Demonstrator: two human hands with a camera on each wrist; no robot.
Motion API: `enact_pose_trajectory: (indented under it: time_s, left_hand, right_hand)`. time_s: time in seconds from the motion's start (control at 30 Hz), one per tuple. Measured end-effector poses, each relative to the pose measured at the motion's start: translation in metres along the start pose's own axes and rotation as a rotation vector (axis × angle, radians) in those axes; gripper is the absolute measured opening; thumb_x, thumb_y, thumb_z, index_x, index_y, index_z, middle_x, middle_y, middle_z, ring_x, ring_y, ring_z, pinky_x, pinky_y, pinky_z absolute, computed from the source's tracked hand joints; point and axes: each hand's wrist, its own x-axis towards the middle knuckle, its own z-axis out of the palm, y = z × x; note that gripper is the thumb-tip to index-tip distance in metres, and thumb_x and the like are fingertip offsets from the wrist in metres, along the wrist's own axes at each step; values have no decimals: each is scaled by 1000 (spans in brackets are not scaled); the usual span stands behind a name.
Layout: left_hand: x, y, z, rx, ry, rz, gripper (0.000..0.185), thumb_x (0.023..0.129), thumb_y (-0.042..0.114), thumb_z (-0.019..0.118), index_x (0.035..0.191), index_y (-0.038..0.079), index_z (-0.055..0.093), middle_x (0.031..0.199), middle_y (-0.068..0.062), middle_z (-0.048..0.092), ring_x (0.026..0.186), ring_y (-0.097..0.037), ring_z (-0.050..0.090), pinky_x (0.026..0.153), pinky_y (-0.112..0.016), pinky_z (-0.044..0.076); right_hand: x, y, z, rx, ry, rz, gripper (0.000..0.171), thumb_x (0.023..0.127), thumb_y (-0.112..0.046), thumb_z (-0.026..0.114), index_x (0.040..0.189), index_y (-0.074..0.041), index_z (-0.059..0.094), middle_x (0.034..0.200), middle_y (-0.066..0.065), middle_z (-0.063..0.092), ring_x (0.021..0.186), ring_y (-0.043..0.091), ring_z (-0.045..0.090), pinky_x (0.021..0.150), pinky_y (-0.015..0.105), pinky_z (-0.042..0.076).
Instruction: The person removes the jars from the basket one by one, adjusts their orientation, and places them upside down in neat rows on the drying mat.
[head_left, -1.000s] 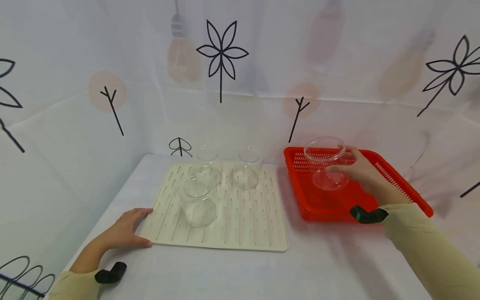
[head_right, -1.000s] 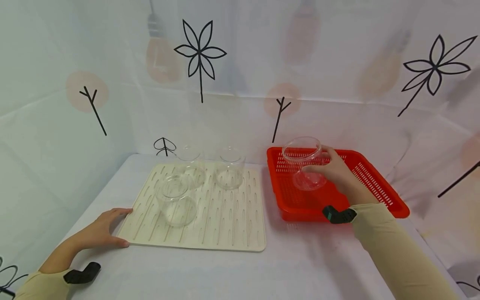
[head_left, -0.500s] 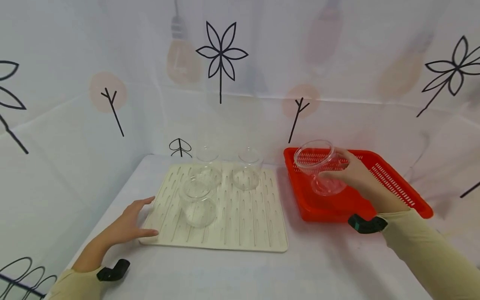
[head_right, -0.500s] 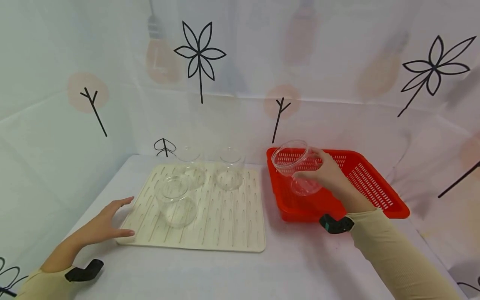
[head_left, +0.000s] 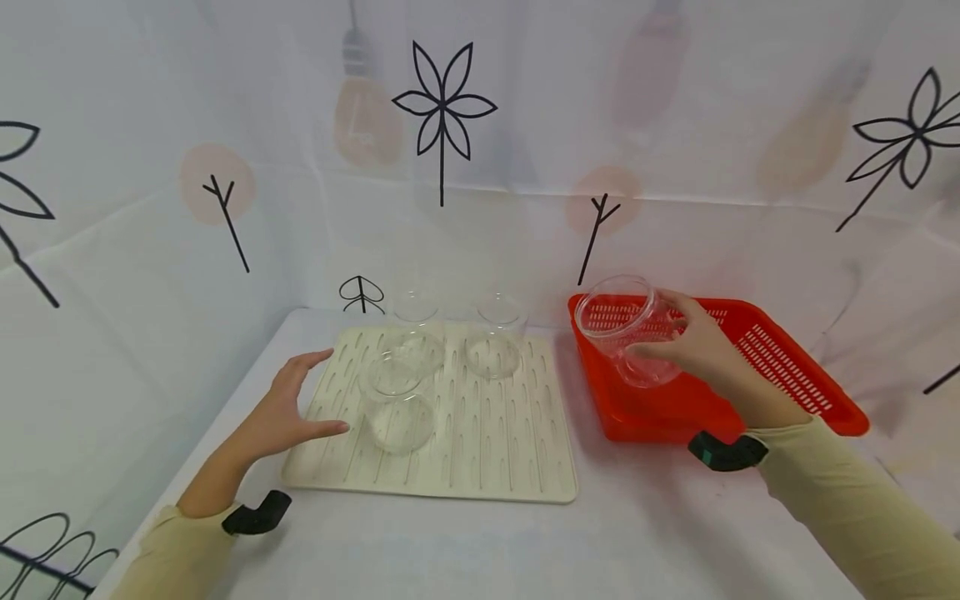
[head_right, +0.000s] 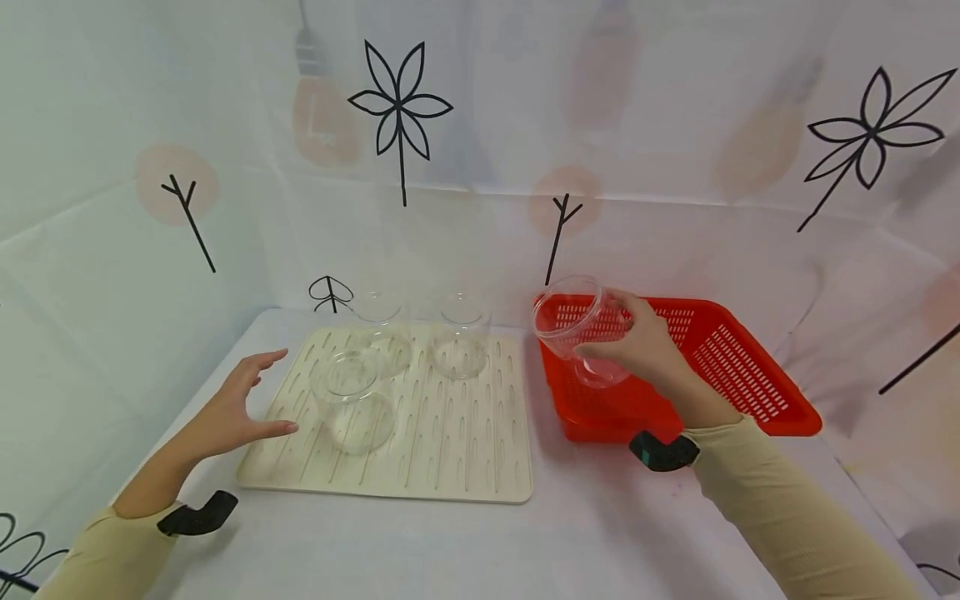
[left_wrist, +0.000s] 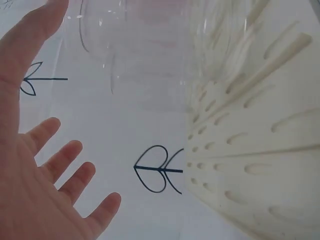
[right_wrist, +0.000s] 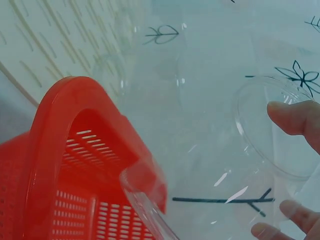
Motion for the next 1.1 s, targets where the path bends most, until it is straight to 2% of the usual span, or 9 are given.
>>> enact_pose_trajectory:
  time_s: [0.2, 0.57, 0.9, 1.1]
  left_hand:
    - [10, 23, 4, -30, 43, 76, 102, 65, 37, 85, 144, 10, 26, 144, -13, 24, 131, -35, 20, 96, -63, 28]
    - [30, 57, 13, -90, 66, 192, 100, 66, 33, 85, 144, 15, 27, 146, -6, 22, 132, -28, 18, 97, -60, 28]
    - [46, 87, 32, -115, 102, 297, 103, 63, 31, 86, 145, 17, 26, 148, -7, 19, 135, -23, 14, 100, -58, 26]
    - [54, 107, 43, -145, 116, 368, 102, 63, 31, 86, 145, 18, 27, 148, -1, 19, 135, -19, 15, 100, -55, 27]
  right_hand:
    - [1, -6, 2, -19, 15, -47, 103, 74, -40, 77, 149, -11, 14, 142, 24, 28, 121, 46, 28, 77, 52, 51]
    - [1, -17, 12, -41, 31, -84, 99, 72, -38, 80, 147, -12, 21, 139, 22, 31, 121, 44, 29, 76, 52, 51]
    - [3, -25, 20, -78, 45, -103, 96, 70, -37, 80, 146, -16, 26, 139, 21, 29, 123, 43, 22, 76, 55, 50]
    - [2, -27, 26, -103, 46, -117, 95, 69, -38, 81, 145, -18, 28, 137, 21, 31, 121, 42, 22, 76, 56, 49]
